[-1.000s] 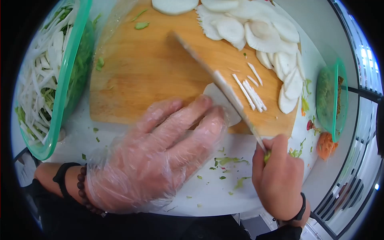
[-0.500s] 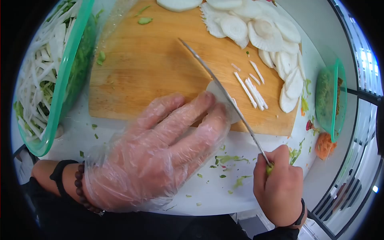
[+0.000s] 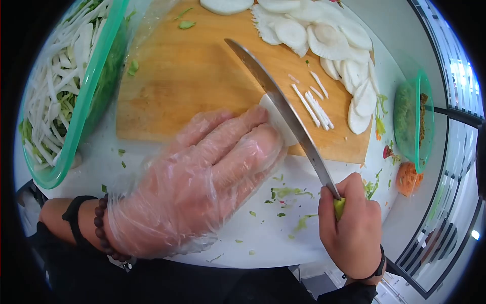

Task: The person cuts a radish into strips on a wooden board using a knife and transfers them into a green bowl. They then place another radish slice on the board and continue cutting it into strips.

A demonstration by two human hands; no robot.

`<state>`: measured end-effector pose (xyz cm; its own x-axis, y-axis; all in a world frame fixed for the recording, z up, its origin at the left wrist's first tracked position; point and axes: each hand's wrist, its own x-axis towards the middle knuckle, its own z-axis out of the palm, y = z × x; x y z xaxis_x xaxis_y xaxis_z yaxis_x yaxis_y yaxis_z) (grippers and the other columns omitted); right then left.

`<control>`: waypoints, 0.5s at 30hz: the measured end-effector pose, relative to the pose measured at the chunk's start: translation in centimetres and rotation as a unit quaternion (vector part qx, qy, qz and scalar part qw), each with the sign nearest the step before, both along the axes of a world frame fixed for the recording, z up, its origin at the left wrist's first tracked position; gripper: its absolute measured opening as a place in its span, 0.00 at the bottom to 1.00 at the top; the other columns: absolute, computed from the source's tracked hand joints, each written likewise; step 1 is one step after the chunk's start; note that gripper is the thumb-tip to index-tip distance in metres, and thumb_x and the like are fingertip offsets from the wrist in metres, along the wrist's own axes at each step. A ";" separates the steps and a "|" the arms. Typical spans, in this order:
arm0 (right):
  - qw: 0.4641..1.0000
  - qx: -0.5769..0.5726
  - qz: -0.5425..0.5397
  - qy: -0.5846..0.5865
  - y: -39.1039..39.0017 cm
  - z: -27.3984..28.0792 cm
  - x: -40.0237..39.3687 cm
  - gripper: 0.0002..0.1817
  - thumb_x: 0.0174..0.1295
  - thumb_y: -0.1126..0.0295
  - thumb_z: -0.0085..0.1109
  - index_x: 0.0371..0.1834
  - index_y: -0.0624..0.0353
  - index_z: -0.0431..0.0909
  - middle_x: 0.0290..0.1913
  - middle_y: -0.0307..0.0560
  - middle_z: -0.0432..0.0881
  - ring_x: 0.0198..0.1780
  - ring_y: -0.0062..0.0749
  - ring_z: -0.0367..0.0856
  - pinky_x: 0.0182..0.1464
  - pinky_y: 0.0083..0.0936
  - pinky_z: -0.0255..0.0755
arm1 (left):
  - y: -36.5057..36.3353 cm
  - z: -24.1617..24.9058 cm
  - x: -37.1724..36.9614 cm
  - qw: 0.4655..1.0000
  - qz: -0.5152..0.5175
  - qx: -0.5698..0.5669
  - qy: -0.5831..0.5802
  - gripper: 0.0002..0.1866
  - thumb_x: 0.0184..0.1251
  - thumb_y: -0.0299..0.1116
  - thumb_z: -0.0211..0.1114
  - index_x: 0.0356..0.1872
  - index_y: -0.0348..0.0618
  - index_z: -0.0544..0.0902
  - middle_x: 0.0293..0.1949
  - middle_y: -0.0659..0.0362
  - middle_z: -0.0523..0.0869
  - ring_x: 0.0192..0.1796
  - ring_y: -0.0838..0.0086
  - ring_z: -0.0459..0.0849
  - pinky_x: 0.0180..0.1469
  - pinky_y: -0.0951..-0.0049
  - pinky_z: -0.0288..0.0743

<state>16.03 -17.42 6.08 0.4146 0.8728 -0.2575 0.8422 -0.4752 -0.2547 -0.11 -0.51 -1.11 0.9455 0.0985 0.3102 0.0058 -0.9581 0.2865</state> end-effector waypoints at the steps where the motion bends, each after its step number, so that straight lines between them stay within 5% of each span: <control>1: 1.000 -0.009 -0.022 0.015 0.0 0.1 -0.2 0.10 0.67 0.77 0.64 0.37 0.61 0.69 0.19 0.54 0.76 0.19 0.56 0.78 0.22 0.43 0.67 | 0.0 0.1 0.0 1.000 0.000 -0.001 0.001 0.29 0.52 0.21 0.67 0.60 0.37 0.84 0.58 0.53 0.79 0.67 0.57 0.81 0.64 0.54 0.77; 4: 0.998 -0.007 0.031 -0.047 0.0 -0.7 0.0 0.12 0.63 0.72 0.69 0.38 0.59 0.71 0.15 0.44 0.77 0.15 0.41 0.78 0.18 0.35 0.68 | 0.1 0.3 -0.2 1.000 -0.003 -0.013 0.007 0.29 0.52 0.21 0.67 0.60 0.37 0.84 0.59 0.53 0.79 0.67 0.56 0.80 0.64 0.53 0.77; 15: 0.998 0.044 0.029 -0.018 0.9 -0.4 -0.1 0.13 0.63 0.76 0.69 0.38 0.62 0.70 0.15 0.44 0.76 0.14 0.42 0.77 0.17 0.35 0.68 | -0.2 0.9 -0.8 0.999 -0.006 -0.036 0.006 0.30 0.50 0.23 0.68 0.60 0.34 0.83 0.60 0.51 0.81 0.66 0.54 0.80 0.63 0.53 0.76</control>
